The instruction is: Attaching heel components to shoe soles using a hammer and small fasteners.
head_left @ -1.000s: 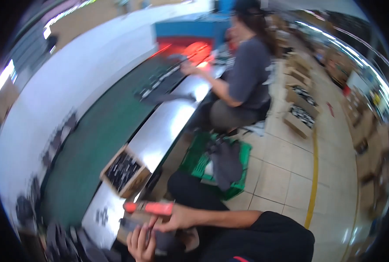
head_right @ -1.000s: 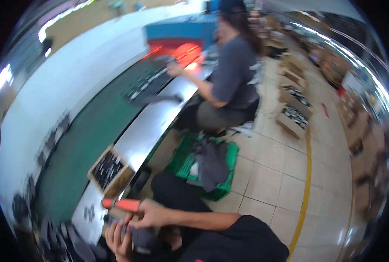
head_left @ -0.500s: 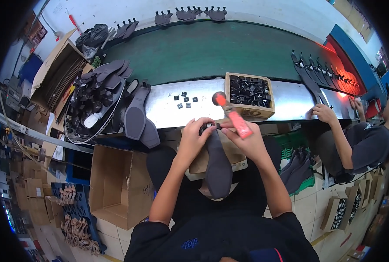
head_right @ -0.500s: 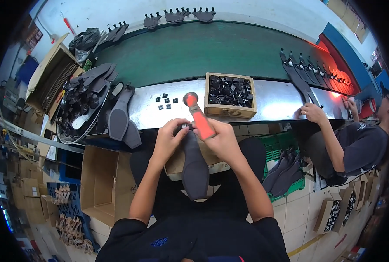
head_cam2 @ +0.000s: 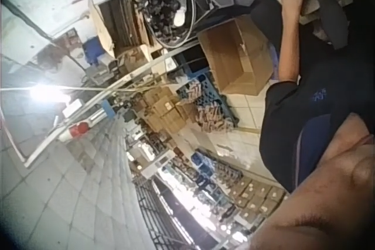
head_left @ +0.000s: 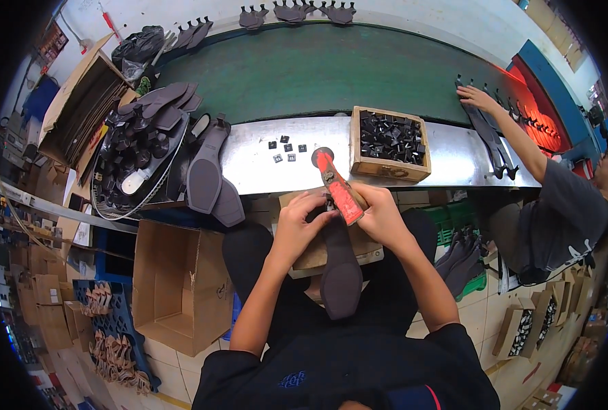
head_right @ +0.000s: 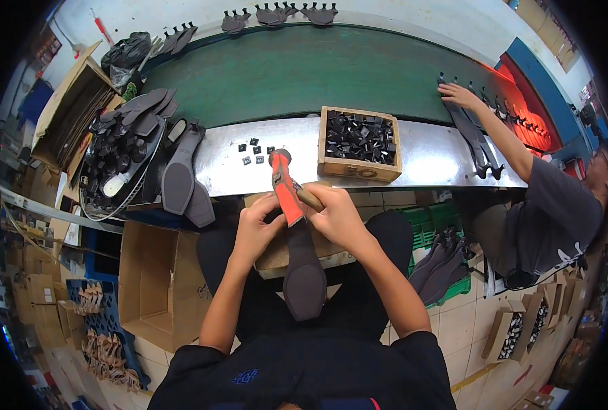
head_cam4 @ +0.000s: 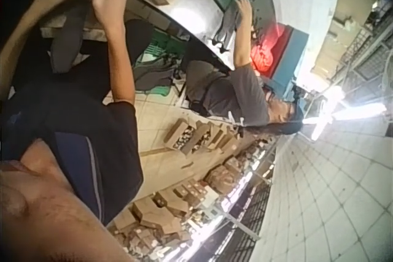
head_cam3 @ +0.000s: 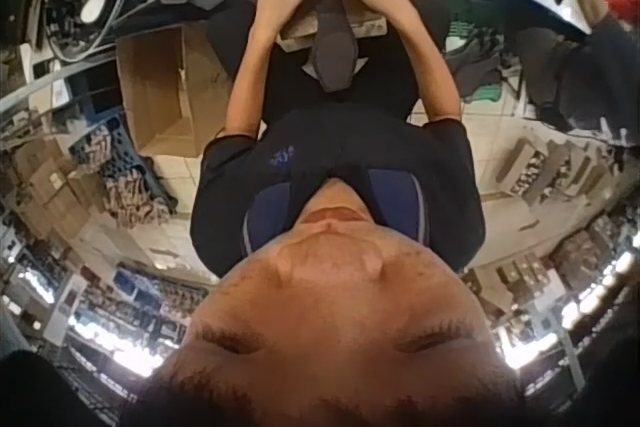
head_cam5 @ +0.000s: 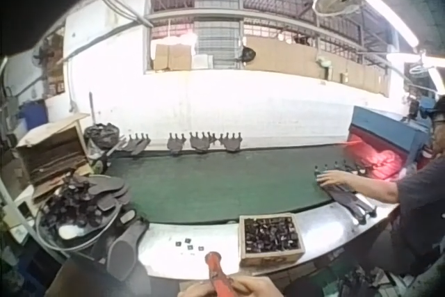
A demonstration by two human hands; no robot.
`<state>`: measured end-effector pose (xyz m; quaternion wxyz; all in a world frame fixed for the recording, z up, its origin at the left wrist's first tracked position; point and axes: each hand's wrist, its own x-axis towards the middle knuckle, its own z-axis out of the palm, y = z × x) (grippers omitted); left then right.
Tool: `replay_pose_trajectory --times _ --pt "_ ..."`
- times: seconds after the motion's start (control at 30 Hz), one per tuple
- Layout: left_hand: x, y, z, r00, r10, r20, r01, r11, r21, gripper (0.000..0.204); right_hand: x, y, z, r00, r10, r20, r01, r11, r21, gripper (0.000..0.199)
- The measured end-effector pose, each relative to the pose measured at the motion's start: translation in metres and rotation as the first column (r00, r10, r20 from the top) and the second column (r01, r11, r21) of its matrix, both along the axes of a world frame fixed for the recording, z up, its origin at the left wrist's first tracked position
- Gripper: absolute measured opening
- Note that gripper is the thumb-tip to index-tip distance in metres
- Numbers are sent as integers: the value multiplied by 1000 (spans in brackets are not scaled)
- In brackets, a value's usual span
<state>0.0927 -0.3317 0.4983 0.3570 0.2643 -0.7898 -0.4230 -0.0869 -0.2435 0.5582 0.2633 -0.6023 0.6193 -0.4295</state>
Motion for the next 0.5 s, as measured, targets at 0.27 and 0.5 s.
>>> replay_pose_trajectory --times 0.27,0.5 --pt "1 3 3 1000 -30 -10 30 1000 1 26 -4 10 -5 978 61 -198 -88 987 -132 28" --pt "-1 5 12 998 -60 -25 61 997 42 35 1 14 11 955 81 -285 -105 992 -70 32"
